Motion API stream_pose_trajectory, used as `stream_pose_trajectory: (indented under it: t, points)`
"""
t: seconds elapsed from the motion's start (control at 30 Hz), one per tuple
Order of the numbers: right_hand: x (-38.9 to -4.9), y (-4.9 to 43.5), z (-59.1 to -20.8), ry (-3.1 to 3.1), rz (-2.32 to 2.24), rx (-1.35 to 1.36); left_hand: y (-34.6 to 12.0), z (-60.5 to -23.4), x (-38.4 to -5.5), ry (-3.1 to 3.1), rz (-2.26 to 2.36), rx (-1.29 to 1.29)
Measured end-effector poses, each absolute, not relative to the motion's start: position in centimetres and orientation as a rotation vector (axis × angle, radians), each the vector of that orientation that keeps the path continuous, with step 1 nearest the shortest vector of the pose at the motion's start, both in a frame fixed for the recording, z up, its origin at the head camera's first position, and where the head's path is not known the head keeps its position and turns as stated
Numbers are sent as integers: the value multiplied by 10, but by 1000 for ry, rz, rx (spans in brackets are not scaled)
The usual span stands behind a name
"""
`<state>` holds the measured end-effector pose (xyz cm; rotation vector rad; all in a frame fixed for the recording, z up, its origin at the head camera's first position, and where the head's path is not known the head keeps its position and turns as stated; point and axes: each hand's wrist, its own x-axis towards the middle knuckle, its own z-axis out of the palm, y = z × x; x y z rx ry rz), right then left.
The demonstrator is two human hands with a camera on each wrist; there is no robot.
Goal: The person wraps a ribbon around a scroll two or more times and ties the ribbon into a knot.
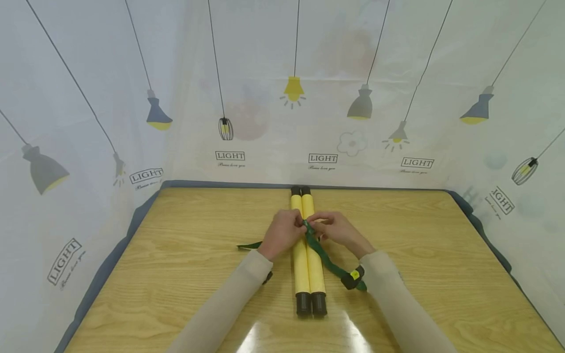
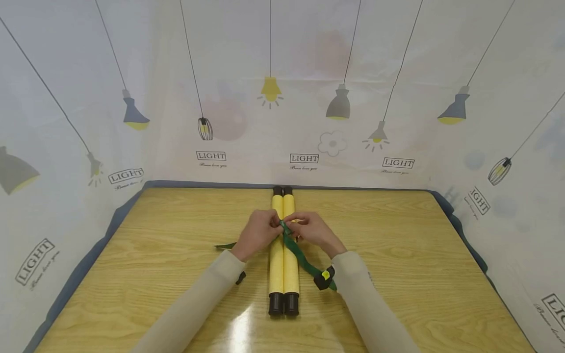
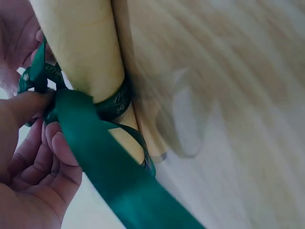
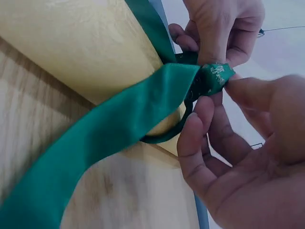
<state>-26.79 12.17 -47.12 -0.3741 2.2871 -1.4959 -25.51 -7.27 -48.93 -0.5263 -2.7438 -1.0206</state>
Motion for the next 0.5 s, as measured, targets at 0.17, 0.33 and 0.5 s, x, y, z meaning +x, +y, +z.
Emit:
stream_pose_trajectory:
  t: [0.17, 0.33, 0.5]
  points:
    - [-270, 119, -477, 2281, -1511, -311, -74, -491, -254, -2727, -1077, -464]
    - [-274, 121, -481, 2288, -1499, -315, -74, -492, -253, -2712, -1098, -464]
    - [-275, 122, -476, 2332, -1469, -360, -80, -492, -256, -2726, -1196, -512]
